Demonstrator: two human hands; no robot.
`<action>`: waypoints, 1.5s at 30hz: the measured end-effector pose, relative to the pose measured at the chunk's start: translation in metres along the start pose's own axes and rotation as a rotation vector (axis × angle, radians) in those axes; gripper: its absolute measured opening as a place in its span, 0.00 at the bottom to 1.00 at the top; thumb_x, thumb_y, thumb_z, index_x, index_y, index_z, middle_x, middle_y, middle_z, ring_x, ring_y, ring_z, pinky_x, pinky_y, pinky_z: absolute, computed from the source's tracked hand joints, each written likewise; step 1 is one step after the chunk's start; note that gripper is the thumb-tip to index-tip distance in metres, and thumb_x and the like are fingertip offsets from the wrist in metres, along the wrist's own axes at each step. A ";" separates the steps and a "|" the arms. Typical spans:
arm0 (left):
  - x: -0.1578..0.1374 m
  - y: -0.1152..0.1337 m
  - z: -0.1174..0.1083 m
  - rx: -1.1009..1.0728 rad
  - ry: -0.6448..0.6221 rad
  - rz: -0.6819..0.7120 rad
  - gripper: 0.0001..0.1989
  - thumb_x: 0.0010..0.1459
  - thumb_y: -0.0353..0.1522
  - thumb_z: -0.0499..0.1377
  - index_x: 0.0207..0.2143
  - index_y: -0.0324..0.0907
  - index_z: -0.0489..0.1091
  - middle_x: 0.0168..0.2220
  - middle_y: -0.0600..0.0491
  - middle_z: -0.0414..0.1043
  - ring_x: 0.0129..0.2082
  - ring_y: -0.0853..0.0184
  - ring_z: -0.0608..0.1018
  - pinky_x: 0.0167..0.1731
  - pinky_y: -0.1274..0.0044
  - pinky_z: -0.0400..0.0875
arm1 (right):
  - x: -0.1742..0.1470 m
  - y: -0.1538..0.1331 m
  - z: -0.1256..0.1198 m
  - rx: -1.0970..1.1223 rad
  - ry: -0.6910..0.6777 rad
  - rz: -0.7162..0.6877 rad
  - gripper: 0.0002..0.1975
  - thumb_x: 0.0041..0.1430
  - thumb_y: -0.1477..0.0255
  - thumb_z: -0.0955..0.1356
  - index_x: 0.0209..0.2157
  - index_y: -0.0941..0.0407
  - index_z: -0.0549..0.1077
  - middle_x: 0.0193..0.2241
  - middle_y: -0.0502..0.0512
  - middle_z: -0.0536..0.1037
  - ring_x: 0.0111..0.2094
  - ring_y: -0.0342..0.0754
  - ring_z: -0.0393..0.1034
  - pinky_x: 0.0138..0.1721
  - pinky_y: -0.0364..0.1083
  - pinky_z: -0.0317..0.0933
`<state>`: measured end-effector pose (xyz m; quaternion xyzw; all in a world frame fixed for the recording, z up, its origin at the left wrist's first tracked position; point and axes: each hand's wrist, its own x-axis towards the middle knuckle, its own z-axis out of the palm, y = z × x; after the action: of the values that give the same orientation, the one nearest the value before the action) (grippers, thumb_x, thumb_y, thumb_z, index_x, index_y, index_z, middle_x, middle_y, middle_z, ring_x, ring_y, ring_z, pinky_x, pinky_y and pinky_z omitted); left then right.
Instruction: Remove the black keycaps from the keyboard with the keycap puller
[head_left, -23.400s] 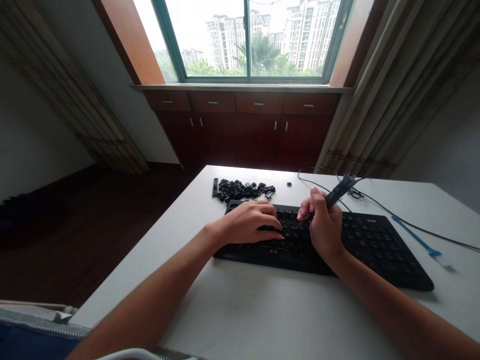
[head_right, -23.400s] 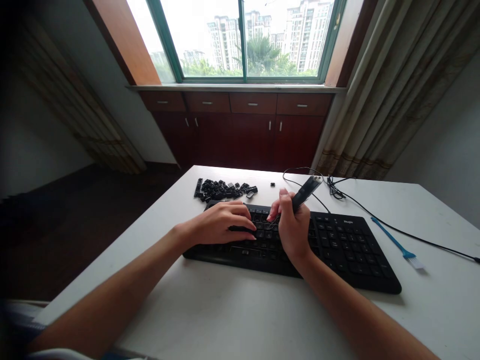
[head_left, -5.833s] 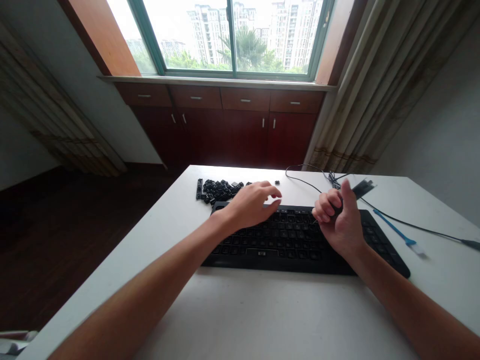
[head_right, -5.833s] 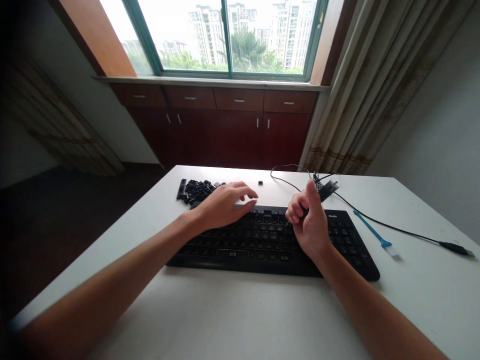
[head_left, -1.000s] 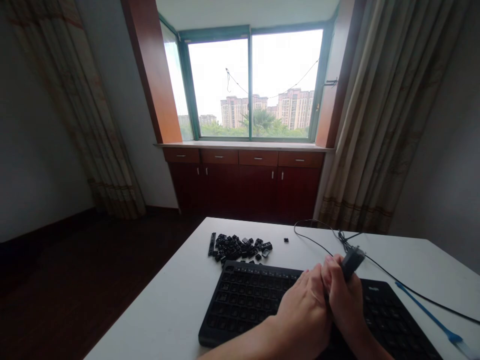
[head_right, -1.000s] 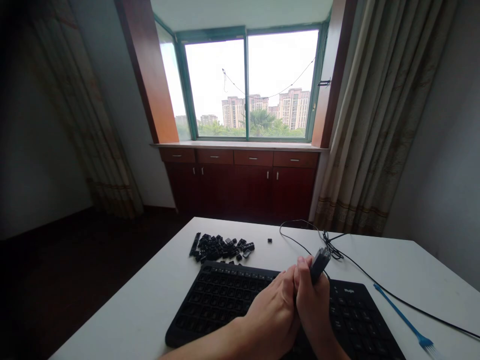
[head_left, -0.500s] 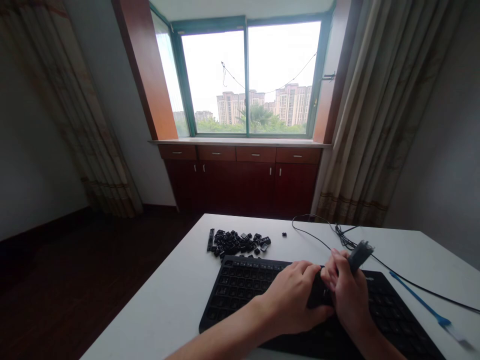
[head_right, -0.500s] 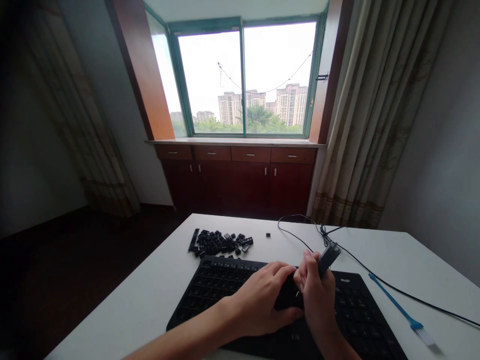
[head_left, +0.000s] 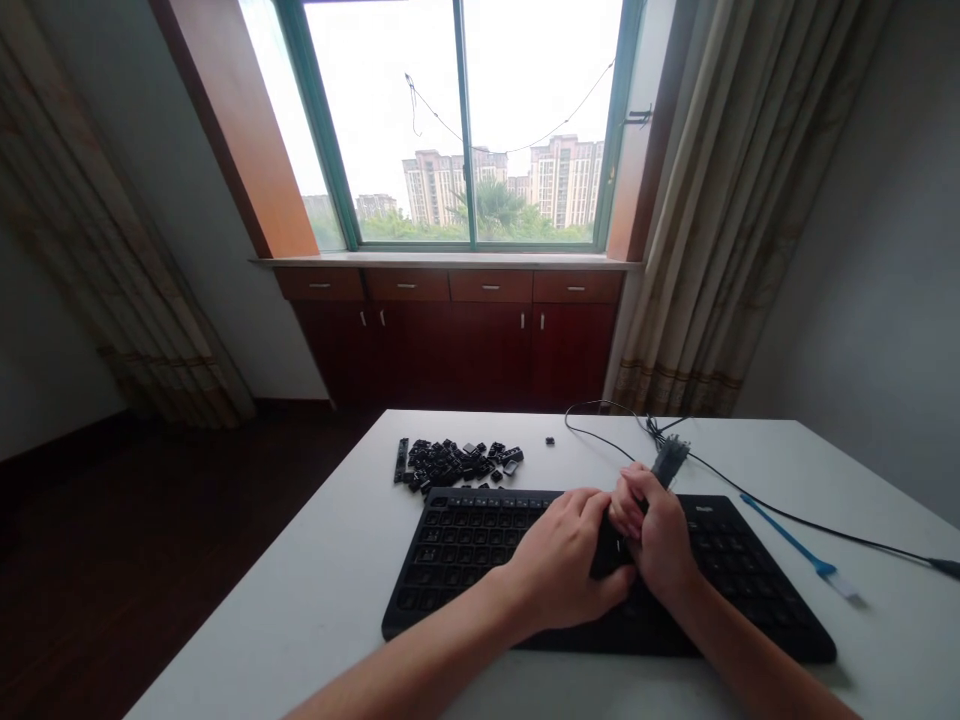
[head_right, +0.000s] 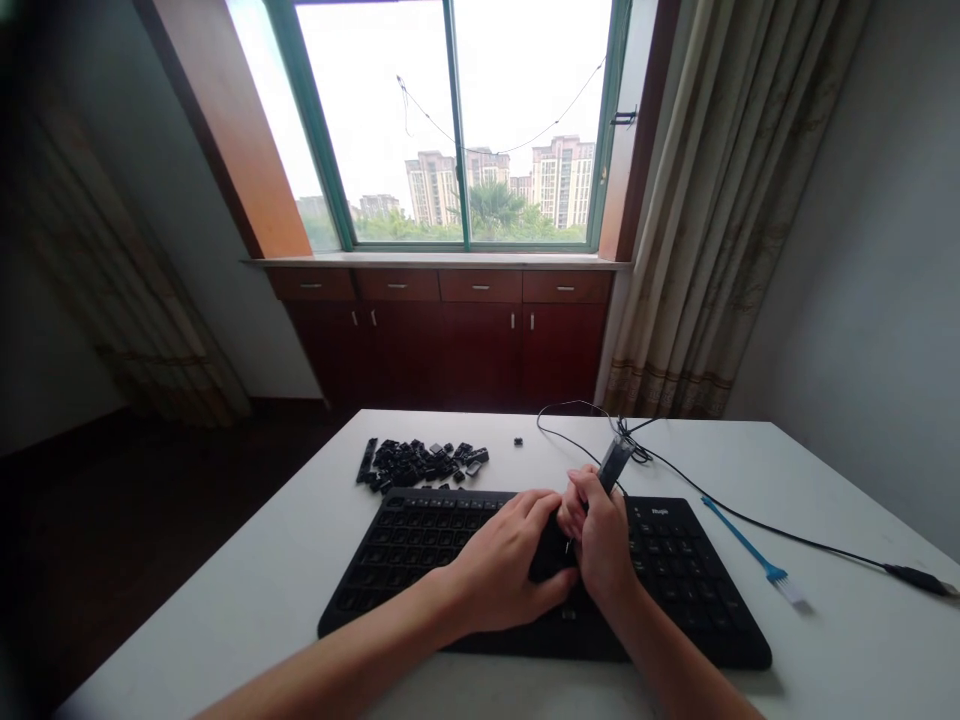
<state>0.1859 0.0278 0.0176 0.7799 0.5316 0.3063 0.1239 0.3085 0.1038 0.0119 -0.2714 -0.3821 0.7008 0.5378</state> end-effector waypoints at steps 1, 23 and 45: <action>0.000 0.000 0.000 -0.002 0.006 -0.005 0.27 0.55 0.37 0.64 0.56 0.40 0.64 0.54 0.45 0.69 0.55 0.55 0.72 0.61 0.65 0.67 | 0.000 -0.001 0.001 0.009 -0.005 0.004 0.19 0.54 0.69 0.71 0.18 0.53 0.58 0.11 0.41 0.54 0.14 0.38 0.43 0.17 0.42 0.45; 0.001 0.000 -0.003 -0.075 0.018 0.028 0.24 0.53 0.34 0.62 0.52 0.41 0.65 0.51 0.46 0.69 0.51 0.56 0.72 0.58 0.66 0.69 | -0.006 -0.009 -0.004 -0.119 -0.244 0.082 0.18 0.55 0.69 0.67 0.17 0.52 0.57 0.12 0.43 0.55 0.18 0.41 0.44 0.22 0.44 0.47; 0.001 -0.004 0.009 0.229 -0.132 0.145 0.30 0.71 0.34 0.45 0.70 0.27 0.46 0.71 0.32 0.52 0.73 0.52 0.54 0.71 0.59 0.50 | -0.011 0.007 0.008 -0.313 0.000 -0.385 0.21 0.67 0.59 0.67 0.25 0.52 0.58 0.18 0.43 0.60 0.21 0.42 0.53 0.27 0.45 0.57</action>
<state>0.1885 0.0311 0.0093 0.8437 0.4960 0.2000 0.0463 0.3013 0.0905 0.0107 -0.2735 -0.5309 0.5176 0.6128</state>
